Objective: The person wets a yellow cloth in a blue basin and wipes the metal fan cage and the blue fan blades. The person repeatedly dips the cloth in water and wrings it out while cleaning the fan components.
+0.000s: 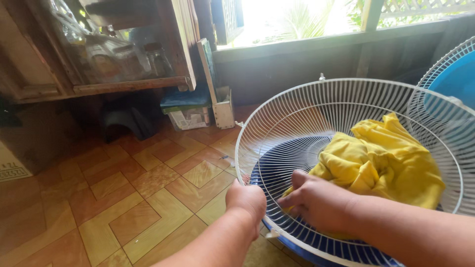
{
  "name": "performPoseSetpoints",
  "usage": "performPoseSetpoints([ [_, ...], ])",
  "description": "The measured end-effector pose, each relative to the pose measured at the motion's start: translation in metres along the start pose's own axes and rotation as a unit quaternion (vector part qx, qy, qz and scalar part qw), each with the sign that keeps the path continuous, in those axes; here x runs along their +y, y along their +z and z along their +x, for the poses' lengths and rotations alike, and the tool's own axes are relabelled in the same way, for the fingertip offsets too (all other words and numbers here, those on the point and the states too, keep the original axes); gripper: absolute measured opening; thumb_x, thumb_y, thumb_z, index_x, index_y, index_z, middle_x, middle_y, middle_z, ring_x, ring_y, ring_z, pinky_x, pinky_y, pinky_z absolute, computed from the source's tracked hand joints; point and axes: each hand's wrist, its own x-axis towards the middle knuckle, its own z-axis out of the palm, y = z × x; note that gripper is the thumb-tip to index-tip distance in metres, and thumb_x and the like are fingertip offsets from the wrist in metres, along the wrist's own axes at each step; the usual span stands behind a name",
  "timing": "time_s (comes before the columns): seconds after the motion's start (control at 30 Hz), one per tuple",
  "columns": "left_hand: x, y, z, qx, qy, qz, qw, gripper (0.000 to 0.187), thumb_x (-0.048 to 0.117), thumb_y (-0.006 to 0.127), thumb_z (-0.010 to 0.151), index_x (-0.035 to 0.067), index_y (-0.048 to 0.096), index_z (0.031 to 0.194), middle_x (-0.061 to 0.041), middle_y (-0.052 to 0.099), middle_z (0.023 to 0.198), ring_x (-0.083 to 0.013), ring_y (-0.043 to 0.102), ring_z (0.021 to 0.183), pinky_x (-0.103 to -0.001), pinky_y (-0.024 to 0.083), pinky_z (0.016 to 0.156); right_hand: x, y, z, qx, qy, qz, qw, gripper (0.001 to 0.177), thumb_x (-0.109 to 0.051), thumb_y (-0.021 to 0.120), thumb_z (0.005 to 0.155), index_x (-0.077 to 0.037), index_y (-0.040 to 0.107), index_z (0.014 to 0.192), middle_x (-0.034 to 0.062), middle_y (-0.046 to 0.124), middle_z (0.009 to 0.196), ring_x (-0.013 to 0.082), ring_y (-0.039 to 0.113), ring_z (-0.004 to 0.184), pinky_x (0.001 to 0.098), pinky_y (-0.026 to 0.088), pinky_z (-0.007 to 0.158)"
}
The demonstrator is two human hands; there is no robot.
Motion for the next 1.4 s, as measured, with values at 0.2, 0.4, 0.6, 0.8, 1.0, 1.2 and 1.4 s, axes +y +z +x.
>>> performPoseSetpoints([
  [0.2,0.001,0.002,-0.014,0.010,-0.005,0.029,1.000,0.044,0.006,0.047,0.090,0.015,0.056,0.132,-0.011,0.071,0.124,-0.0280,0.069,0.111,-0.040,0.052,0.096,0.019,-0.016,0.001,0.030,0.136,-0.104,0.985,0.030,-0.019,0.078,0.081,-0.026,0.081,0.110,0.0079,0.064,0.107,0.0269,0.065,0.104,0.0358,0.051,0.095],
  [0.4,0.007,0.003,-0.021,0.019,-0.017,0.041,0.999,0.042,0.009,0.049,0.090,0.016,0.056,0.132,-0.011,0.071,0.126,-0.0310,0.069,0.114,-0.042,0.053,0.097,-0.005,-0.007,0.006,0.024,0.167,-0.067,0.983,0.023,-0.027,0.080,0.079,-0.015,0.075,0.097,0.0097,0.069,0.100,0.0297,0.069,0.100,0.0385,0.054,0.092],
  [0.6,0.008,0.004,-0.022,0.016,-0.031,0.031,0.999,0.048,0.005,0.048,0.088,0.017,0.053,0.135,-0.012,0.069,0.128,-0.0338,0.069,0.115,-0.044,0.054,0.097,-0.016,-0.006,0.014,-0.052,0.079,-0.032,0.995,0.018,-0.028,0.077,0.079,-0.013,0.075,0.088,0.0124,0.072,0.094,0.0310,0.071,0.093,0.0392,0.058,0.085],
  [0.8,0.002,0.005,-0.018,0.011,-0.016,0.045,0.999,0.051,0.006,0.050,0.087,0.017,0.050,0.137,-0.012,0.067,0.131,-0.0335,0.066,0.118,-0.043,0.051,0.101,0.011,-0.024,0.023,-0.024,0.134,-0.101,0.986,0.019,-0.030,0.077,0.082,-0.015,0.076,0.093,0.0112,0.069,0.101,0.0308,0.070,0.099,0.0399,0.055,0.091],
  [1.0,0.005,0.005,0.019,-0.017,-0.037,0.033,0.999,0.039,0.007,0.052,0.086,0.005,0.060,0.125,-0.018,0.070,0.119,-0.0321,0.068,0.104,-0.045,0.053,0.089,0.016,-0.027,0.016,-0.062,0.143,-0.103,0.982,0.024,-0.032,0.073,0.085,-0.019,0.076,0.105,0.0087,0.066,0.109,0.0303,0.066,0.106,0.0416,0.052,0.095],
  [1.2,0.036,0.006,0.066,-0.039,-0.048,-0.003,0.998,0.032,0.000,0.059,0.081,-0.007,0.069,0.111,-0.018,0.072,0.095,-0.0249,0.064,0.062,-0.041,0.050,0.054,0.009,-0.031,0.004,-0.100,0.096,-0.093,0.986,0.032,-0.027,0.075,0.083,-0.022,0.074,0.115,0.0065,0.062,0.116,0.0298,0.062,0.113,0.0402,0.050,0.097],
  [1.4,0.033,0.006,0.044,0.017,-0.006,0.054,0.998,0.039,0.002,0.048,0.090,0.018,0.061,0.123,-0.010,0.072,0.105,-0.0197,0.065,0.075,-0.036,0.048,0.054,-0.002,-0.023,-0.019,-0.105,-0.006,0.038,0.994,0.027,-0.017,0.079,0.078,-0.022,0.082,0.104,0.0024,0.066,0.110,0.0231,0.065,0.106,0.0348,0.053,0.094],
])
